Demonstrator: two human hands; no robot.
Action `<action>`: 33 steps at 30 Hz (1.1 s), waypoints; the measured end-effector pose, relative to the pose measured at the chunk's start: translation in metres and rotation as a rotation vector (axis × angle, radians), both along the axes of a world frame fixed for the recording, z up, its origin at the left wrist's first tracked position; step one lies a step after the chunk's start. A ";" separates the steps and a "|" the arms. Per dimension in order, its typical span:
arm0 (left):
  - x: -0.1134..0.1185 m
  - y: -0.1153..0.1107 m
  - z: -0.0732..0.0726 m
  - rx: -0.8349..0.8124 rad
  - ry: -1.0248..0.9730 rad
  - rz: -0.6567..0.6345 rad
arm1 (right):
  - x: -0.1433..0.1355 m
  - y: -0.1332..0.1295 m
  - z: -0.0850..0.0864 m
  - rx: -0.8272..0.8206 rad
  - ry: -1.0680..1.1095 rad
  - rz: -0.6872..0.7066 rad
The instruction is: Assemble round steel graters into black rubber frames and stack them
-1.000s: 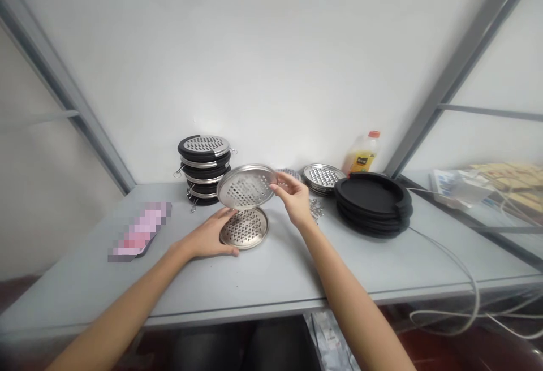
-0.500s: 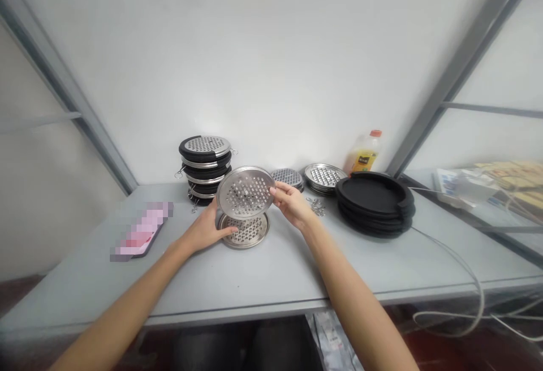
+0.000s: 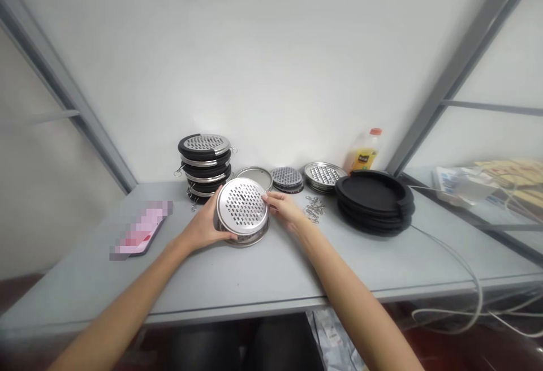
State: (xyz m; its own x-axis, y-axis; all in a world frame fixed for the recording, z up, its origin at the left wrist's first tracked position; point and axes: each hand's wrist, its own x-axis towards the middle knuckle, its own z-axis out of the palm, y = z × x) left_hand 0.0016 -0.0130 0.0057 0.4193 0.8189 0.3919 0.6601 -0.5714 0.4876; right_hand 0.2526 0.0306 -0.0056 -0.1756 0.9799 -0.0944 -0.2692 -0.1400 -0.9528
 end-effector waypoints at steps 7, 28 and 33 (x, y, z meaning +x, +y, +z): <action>-0.006 0.007 -0.007 -0.116 0.037 0.082 | -0.006 -0.005 0.000 0.110 -0.239 -0.074; -0.012 0.004 -0.006 -0.220 0.186 -0.077 | -0.004 -0.007 -0.003 0.414 -0.837 0.018; -0.015 0.003 -0.006 -0.260 0.219 -0.077 | -0.003 -0.006 -0.004 0.442 -0.868 0.046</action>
State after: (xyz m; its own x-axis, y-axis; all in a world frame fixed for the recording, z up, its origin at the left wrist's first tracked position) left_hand -0.0133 -0.0100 0.0000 0.5351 0.8421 0.0683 0.7247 -0.4991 0.4751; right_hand 0.2492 0.0246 -0.0100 -0.2580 0.9519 0.1655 0.5484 0.2853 -0.7860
